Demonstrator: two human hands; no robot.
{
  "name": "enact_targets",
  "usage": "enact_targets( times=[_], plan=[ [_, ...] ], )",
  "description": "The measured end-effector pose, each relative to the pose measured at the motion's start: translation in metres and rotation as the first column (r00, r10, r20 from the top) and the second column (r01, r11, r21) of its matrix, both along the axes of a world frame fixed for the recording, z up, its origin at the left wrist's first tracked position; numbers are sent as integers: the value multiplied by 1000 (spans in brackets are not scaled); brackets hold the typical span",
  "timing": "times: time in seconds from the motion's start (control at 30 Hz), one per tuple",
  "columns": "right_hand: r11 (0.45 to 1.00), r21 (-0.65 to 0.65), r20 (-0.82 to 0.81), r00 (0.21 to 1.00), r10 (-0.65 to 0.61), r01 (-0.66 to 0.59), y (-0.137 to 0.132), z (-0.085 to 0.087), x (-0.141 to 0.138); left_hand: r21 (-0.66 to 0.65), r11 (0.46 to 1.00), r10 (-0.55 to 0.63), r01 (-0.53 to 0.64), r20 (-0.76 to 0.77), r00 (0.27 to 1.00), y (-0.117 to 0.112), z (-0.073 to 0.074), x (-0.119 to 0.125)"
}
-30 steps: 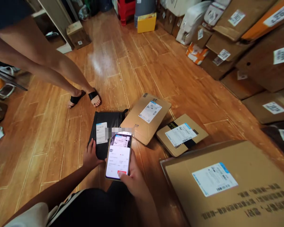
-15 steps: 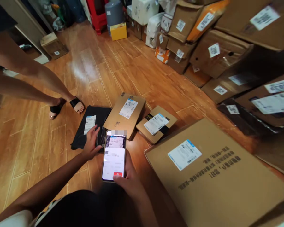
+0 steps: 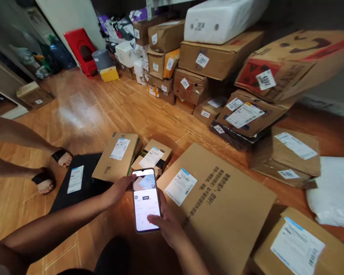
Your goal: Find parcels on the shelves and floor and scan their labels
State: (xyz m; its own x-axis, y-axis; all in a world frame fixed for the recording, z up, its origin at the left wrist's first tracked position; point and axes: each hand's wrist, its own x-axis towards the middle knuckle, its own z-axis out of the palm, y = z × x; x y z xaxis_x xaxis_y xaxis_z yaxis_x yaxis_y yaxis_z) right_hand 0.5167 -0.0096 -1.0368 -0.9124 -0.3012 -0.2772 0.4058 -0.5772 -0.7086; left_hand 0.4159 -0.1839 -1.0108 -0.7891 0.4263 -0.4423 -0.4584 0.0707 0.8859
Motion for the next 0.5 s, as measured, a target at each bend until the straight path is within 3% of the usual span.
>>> enact_targets(
  times=[0.13, 0.2, 0.27, 0.4, 0.5],
  plan=[
    [998, -50, -4, 999, 32, -32, 45, 27, -8, 190, 981, -44, 33, 57, 997, 38, 36, 1],
    [994, -99, 3, 999, 53, -52, 61, 52, -3, 283, 956, -116, 80, 112, 987, 48, 62, 12],
    [984, -172, 22, 999, 48, -44, 70, 82, 10, 291, 954, -137, 70, 215, 967, 51, 87, 29],
    [969, -220, 156, 985, -74, 108, 63, 146, 56, 76, 990, 70, -117, 455, 888, 30, 131, 79],
    [950, -199, 292, 940, -177, 241, 44, 199, 97, -153, 955, 295, -254, 568, 768, -6, 177, 120]
  ],
)
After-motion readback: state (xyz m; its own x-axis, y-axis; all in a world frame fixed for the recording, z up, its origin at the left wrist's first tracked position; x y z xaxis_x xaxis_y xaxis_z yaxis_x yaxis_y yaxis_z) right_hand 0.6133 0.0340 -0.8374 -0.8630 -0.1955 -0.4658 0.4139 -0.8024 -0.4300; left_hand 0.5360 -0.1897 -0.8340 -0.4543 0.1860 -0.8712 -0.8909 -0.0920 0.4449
